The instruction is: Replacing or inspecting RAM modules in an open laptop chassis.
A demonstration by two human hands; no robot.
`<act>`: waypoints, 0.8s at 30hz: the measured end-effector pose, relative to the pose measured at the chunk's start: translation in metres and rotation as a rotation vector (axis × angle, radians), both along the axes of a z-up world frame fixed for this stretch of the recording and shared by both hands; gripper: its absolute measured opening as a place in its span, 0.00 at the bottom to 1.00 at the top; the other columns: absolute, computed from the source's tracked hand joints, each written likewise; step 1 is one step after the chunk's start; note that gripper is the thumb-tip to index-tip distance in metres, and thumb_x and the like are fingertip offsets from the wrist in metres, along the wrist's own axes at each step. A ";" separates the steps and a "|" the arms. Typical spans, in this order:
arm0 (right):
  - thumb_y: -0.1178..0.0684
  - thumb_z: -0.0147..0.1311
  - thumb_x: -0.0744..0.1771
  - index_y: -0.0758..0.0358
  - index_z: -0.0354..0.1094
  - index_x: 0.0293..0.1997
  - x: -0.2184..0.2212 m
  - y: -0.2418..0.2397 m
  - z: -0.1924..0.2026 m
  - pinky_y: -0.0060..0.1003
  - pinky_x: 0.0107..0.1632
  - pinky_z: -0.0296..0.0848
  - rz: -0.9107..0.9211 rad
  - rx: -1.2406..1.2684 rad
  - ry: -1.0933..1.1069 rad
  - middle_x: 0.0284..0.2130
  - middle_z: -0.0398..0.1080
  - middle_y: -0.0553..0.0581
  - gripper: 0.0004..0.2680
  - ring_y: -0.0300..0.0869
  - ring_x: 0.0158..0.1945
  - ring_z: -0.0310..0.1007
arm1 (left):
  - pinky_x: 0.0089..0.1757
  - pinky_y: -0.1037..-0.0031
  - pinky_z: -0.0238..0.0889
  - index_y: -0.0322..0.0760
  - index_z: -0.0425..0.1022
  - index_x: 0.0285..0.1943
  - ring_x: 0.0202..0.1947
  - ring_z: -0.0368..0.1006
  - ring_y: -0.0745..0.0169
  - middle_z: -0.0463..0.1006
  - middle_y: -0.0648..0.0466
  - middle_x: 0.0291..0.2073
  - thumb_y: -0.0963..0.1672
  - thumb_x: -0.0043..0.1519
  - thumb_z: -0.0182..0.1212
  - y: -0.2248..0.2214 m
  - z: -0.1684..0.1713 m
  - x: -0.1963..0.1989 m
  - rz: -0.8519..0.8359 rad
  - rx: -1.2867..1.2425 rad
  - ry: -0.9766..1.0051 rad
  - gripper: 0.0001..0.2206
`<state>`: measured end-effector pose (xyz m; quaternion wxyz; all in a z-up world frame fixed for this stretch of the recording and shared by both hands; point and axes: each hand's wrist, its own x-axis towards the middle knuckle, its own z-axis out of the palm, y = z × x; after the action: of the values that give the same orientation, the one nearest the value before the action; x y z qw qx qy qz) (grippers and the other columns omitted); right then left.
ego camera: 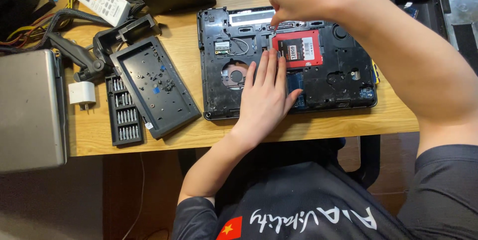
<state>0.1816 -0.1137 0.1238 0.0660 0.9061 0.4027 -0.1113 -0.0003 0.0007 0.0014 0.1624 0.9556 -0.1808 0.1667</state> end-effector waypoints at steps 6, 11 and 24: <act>0.51 0.64 0.61 0.67 0.79 0.39 0.002 -0.005 -0.001 0.49 0.36 0.75 0.044 0.164 0.052 0.29 0.76 0.68 0.10 0.58 0.32 0.78 | 0.67 0.49 0.50 0.23 0.65 0.69 0.73 0.55 0.39 0.62 0.33 0.70 0.55 0.61 0.63 -0.002 -0.001 0.000 0.001 -0.002 0.004 0.36; 0.49 0.64 0.63 0.69 0.79 0.36 -0.006 0.004 0.005 0.49 0.37 0.76 0.013 0.104 0.023 0.28 0.75 0.71 0.10 0.60 0.32 0.77 | 0.66 0.49 0.50 0.23 0.66 0.69 0.73 0.55 0.39 0.62 0.32 0.70 0.55 0.61 0.63 0.000 0.001 0.000 0.004 -0.004 0.000 0.35; 0.49 0.64 0.64 0.66 0.79 0.44 0.010 -0.013 -0.013 0.46 0.37 0.77 -0.027 0.135 0.107 0.31 0.78 0.66 0.11 0.54 0.32 0.80 | 0.67 0.49 0.48 0.22 0.65 0.69 0.73 0.56 0.39 0.62 0.32 0.70 0.55 0.61 0.63 -0.002 -0.005 0.001 0.001 -0.021 -0.009 0.36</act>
<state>0.1911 -0.1264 0.1113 -0.0182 0.9067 0.3998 -0.1329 0.0012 -0.0009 -0.0039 0.1715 0.9532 -0.1792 0.1728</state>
